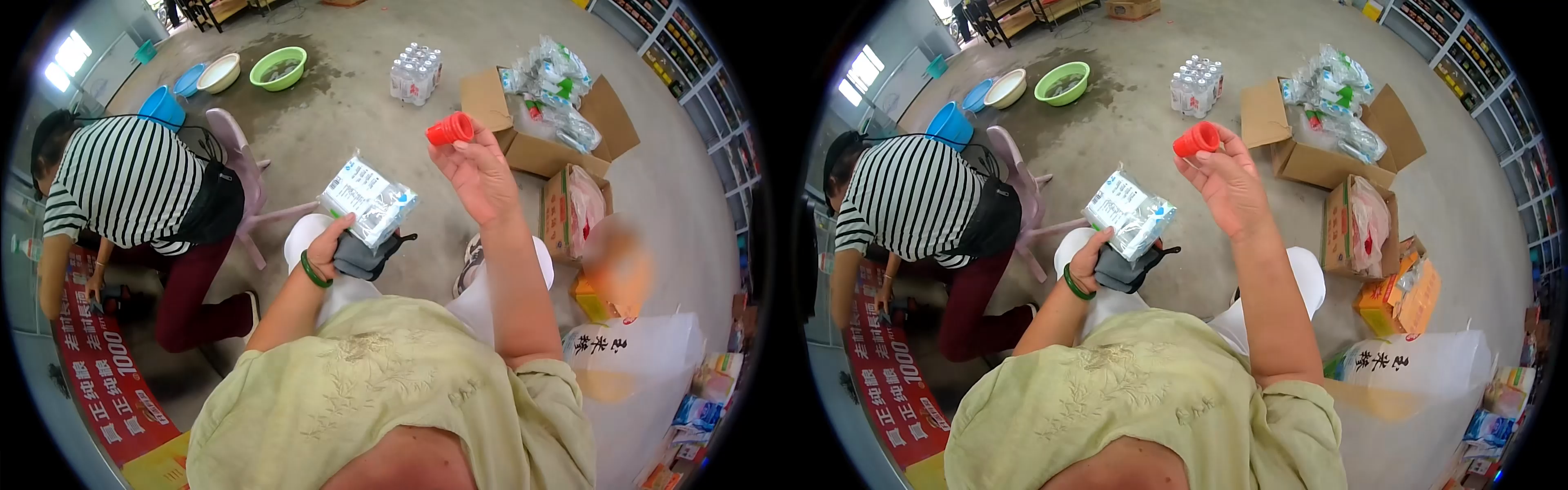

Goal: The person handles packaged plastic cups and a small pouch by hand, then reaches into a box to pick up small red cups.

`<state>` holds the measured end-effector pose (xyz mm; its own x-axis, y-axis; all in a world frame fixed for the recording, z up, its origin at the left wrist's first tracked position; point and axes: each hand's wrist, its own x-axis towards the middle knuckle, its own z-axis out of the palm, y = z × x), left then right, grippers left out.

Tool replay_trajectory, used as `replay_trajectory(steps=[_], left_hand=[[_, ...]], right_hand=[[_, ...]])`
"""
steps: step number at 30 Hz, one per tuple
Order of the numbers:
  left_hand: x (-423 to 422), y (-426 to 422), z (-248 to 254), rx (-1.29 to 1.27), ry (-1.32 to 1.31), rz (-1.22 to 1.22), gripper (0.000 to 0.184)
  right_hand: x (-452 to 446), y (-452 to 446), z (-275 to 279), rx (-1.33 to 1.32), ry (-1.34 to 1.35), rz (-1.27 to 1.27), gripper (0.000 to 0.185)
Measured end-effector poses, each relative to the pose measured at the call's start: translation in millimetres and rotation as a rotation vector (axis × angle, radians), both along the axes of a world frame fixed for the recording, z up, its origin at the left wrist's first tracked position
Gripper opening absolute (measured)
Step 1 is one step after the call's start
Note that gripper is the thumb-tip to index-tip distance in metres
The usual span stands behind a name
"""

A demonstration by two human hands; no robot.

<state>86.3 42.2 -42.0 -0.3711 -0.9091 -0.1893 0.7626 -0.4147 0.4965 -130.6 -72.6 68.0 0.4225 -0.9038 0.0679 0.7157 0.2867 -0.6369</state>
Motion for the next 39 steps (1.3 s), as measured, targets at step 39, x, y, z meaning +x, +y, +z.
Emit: replay_trajectory(steps=[39], left_hand=[[-18.4, -6.9, 6.0, -0.041, -0.295, -0.085, 0.062]], right_hand=[[-114.5, -19.7, -49.5, 0.003, 0.101, -0.215, 0.038]])
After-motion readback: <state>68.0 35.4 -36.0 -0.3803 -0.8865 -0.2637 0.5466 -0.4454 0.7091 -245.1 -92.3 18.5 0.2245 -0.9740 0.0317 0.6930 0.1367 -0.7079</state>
